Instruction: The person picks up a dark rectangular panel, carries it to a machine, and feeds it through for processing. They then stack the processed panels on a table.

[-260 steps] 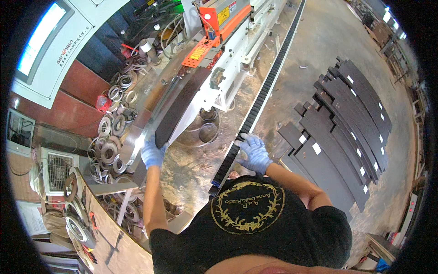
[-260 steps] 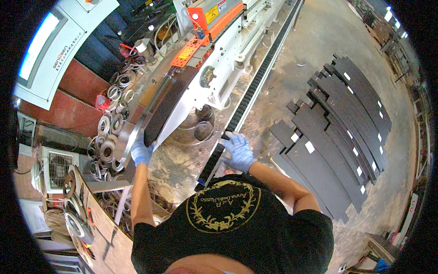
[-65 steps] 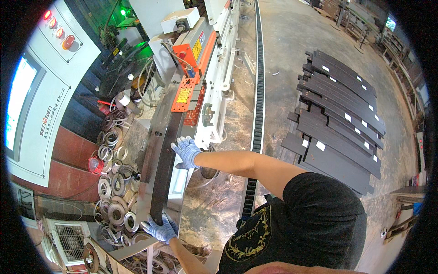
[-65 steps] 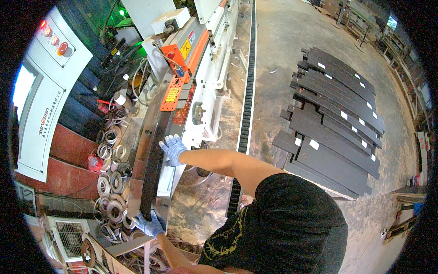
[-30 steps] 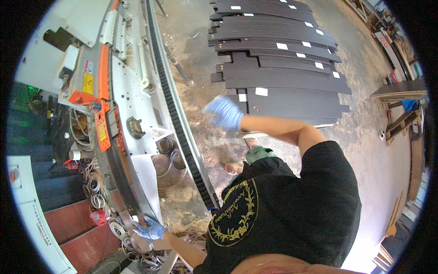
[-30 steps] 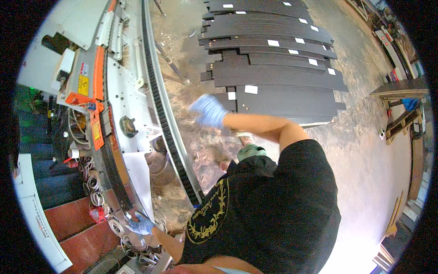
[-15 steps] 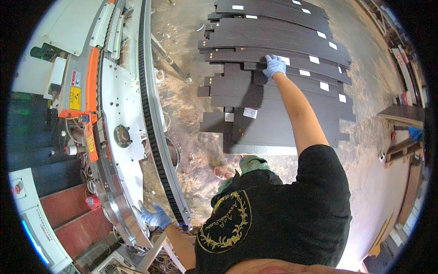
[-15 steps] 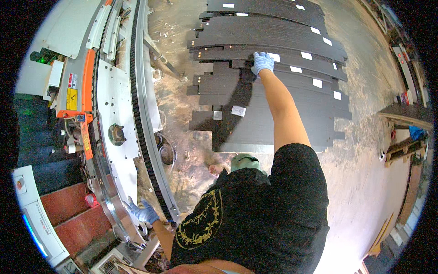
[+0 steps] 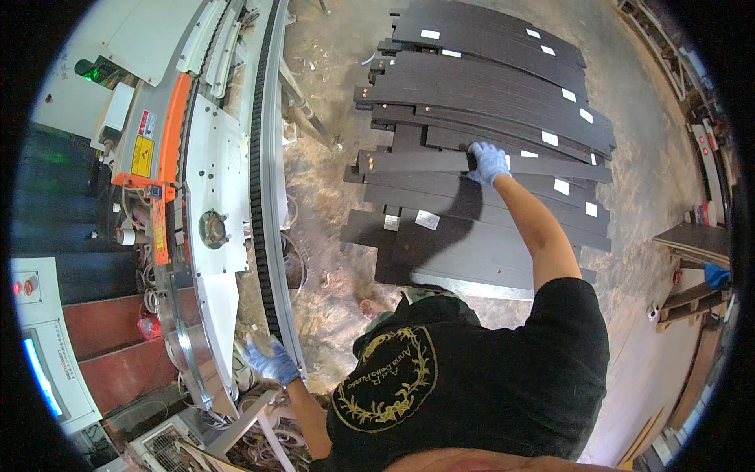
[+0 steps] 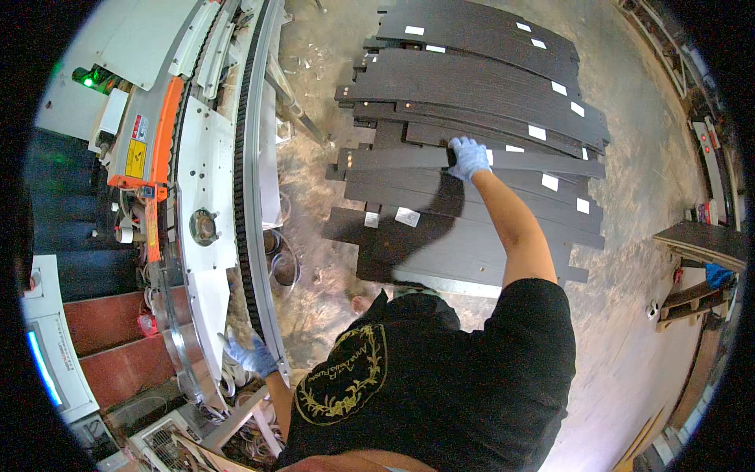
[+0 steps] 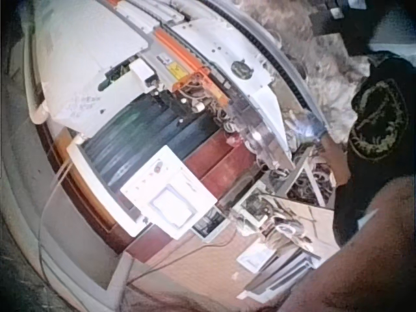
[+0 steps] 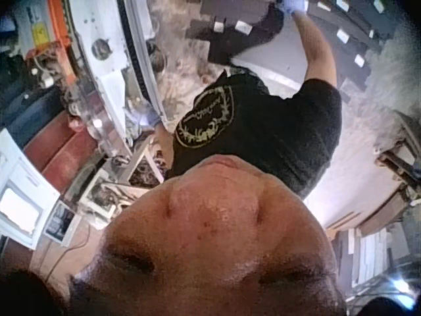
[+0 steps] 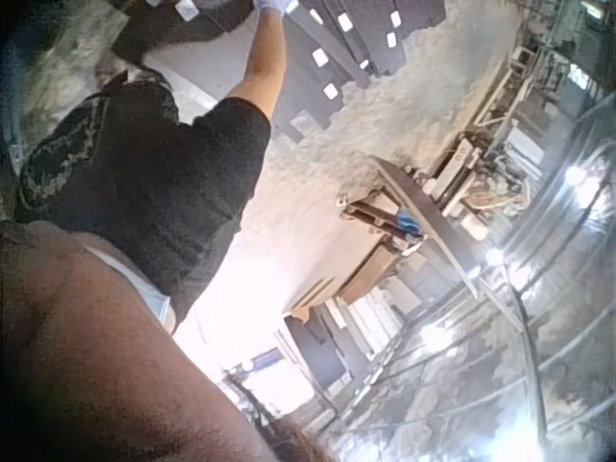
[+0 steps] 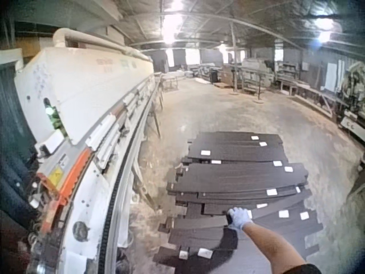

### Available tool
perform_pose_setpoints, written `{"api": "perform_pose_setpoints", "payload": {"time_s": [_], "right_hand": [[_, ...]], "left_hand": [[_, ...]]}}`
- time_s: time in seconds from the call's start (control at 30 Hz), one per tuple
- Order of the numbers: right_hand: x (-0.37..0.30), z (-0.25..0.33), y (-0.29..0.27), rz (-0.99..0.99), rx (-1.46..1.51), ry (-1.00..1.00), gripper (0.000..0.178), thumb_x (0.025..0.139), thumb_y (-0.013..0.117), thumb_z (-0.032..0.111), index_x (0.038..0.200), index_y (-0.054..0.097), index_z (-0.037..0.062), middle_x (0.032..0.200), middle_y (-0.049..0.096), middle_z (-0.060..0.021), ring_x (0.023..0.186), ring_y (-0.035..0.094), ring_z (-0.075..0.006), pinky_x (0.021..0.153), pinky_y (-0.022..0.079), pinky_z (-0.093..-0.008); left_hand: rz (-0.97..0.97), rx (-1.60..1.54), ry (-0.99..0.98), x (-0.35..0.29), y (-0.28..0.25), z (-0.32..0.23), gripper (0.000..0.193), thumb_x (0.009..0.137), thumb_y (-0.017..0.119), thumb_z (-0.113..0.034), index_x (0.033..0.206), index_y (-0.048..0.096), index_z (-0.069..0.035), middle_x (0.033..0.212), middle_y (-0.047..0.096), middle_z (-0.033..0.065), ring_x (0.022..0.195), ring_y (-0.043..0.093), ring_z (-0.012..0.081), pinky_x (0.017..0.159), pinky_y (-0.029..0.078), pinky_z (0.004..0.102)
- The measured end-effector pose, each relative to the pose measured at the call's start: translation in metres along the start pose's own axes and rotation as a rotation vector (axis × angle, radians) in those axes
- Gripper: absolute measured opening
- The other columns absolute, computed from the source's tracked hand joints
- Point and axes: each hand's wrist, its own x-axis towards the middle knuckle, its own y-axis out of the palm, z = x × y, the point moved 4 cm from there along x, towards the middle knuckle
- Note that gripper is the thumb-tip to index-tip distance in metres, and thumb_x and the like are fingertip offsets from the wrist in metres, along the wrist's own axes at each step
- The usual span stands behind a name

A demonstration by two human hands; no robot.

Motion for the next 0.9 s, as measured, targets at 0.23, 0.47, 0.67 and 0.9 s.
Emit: {"api": "perform_pose_setpoints", "payload": {"time_s": [0.23,0.47,0.67,0.9], "right_hand": [[-0.123,0.145,-0.037,0.093,0.118,-0.591,0.051,0.061,0.072,0.042,0.103,0.060,0.0149,0.097,0.060,-0.0109,0.095,0.058,-0.0305,0.077,0.044,-0.0480],[-0.204,0.294,-0.039,0.239,0.163,-1.033,0.065,0.065,0.071,0.050,0.118,0.057,0.0157,0.104,0.058,-0.0102,0.098,0.057,-0.0284,0.082,0.045,-0.0428],[-0.244,0.415,-0.064,0.139,0.121,-1.400,0.058,0.069,0.068,0.045,0.118,0.058,0.0148,0.113,0.058,-0.0087,0.110,0.052,-0.0268,0.099,0.034,-0.0457],[-0.273,0.517,-0.071,-0.243,0.540,-1.486,0.044,0.068,0.068,0.034,0.107,0.061,0.0159,0.126,0.051,-0.0107,0.123,0.041,-0.0333,0.109,0.025,-0.0511]], "left_hand": [[0.388,-0.194,0.459,-0.009,0.030,-0.116,0.062,0.071,0.070,-0.050,0.121,0.057,-0.016,0.140,0.040,0.0152,0.127,0.040,0.0345,0.107,0.028,0.0524],[0.906,-0.043,0.580,-0.002,0.014,-0.121,0.069,0.064,0.071,-0.057,0.123,0.056,-0.025,0.119,0.055,0.0052,0.115,0.049,0.0290,0.100,0.035,0.0462],[0.591,-0.029,0.290,-0.026,-0.054,0.000,0.068,0.060,0.072,-0.061,0.115,0.060,-0.023,0.105,0.059,0.0049,0.088,0.062,0.0266,0.075,0.050,0.0380],[0.365,0.257,-0.228,-0.056,-0.165,0.149,0.062,0.048,0.086,-0.034,0.103,0.063,-0.016,0.093,0.062,0.0092,0.088,0.061,0.0271,0.081,0.050,0.0374]]}}
